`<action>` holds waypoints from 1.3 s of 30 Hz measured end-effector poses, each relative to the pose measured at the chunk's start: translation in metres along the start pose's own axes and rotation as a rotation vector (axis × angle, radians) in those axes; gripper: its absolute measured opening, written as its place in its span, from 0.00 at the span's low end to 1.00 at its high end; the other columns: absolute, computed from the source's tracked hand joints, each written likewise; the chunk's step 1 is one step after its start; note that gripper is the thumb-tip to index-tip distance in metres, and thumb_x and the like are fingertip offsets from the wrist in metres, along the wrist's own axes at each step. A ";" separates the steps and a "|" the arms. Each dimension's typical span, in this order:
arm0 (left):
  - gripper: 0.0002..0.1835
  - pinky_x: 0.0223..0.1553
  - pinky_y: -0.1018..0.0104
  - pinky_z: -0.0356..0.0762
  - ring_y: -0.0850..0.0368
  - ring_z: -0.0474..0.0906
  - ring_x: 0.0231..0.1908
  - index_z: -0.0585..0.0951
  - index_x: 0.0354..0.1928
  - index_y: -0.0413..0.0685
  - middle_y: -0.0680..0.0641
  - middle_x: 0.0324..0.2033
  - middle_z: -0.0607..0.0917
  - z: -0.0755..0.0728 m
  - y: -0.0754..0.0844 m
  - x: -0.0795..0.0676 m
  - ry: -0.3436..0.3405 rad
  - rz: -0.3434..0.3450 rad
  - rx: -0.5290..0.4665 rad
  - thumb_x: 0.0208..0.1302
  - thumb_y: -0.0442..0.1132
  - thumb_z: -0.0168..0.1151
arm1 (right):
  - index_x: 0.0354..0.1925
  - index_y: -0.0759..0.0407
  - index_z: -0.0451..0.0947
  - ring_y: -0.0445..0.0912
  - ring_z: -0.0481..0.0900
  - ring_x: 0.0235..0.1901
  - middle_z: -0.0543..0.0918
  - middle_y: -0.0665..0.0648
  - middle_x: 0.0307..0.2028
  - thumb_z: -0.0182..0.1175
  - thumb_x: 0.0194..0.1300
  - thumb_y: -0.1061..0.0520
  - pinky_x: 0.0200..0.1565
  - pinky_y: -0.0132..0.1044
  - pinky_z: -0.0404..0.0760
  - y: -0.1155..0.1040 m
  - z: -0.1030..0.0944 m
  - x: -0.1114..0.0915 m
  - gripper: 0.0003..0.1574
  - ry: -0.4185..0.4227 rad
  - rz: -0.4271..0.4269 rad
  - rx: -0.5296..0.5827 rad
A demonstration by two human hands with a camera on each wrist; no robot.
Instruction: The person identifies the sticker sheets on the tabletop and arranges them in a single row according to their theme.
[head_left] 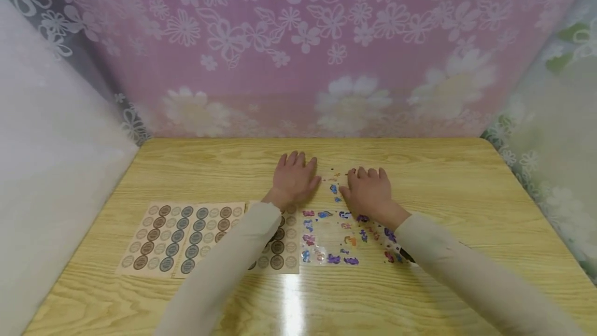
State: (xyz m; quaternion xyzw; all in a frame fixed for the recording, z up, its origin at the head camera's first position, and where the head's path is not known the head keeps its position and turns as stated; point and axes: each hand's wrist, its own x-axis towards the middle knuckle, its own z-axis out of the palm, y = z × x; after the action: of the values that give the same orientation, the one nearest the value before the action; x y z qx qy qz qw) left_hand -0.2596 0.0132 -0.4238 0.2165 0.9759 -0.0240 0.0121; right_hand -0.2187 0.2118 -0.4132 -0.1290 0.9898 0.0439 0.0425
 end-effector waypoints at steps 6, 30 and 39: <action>0.31 0.63 0.50 0.58 0.46 0.60 0.64 0.61 0.72 0.54 0.44 0.64 0.67 -0.005 0.001 -0.001 0.039 -0.073 -0.146 0.73 0.59 0.41 | 0.63 0.62 0.69 0.65 0.65 0.59 0.71 0.68 0.58 0.47 0.73 0.43 0.57 0.61 0.63 0.022 -0.005 0.008 0.31 0.023 -0.024 0.218; 0.26 0.44 0.53 0.75 0.45 0.69 0.52 0.74 0.56 0.43 0.41 0.51 0.72 -0.010 0.043 0.009 -0.061 -0.293 -0.477 0.64 0.55 0.61 | 0.66 0.63 0.63 0.63 0.68 0.51 0.64 0.73 0.55 0.61 0.66 0.47 0.52 0.60 0.67 0.059 -0.007 0.044 0.38 -0.122 -0.083 0.541; 0.24 0.43 0.52 0.74 0.47 0.71 0.47 0.75 0.54 0.46 0.44 0.48 0.74 -0.012 0.045 0.008 -0.060 -0.314 -0.561 0.62 0.52 0.64 | 0.60 0.63 0.67 0.62 0.67 0.50 0.67 0.73 0.52 0.63 0.64 0.48 0.49 0.57 0.69 0.060 -0.006 0.045 0.33 -0.140 -0.068 0.556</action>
State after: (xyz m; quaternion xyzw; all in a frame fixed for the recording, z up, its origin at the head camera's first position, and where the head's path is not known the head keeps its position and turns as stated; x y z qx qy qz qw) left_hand -0.2481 0.0580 -0.4137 0.0506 0.9651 0.2382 0.0961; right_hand -0.2777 0.2575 -0.4071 -0.1420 0.9536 -0.2217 0.1459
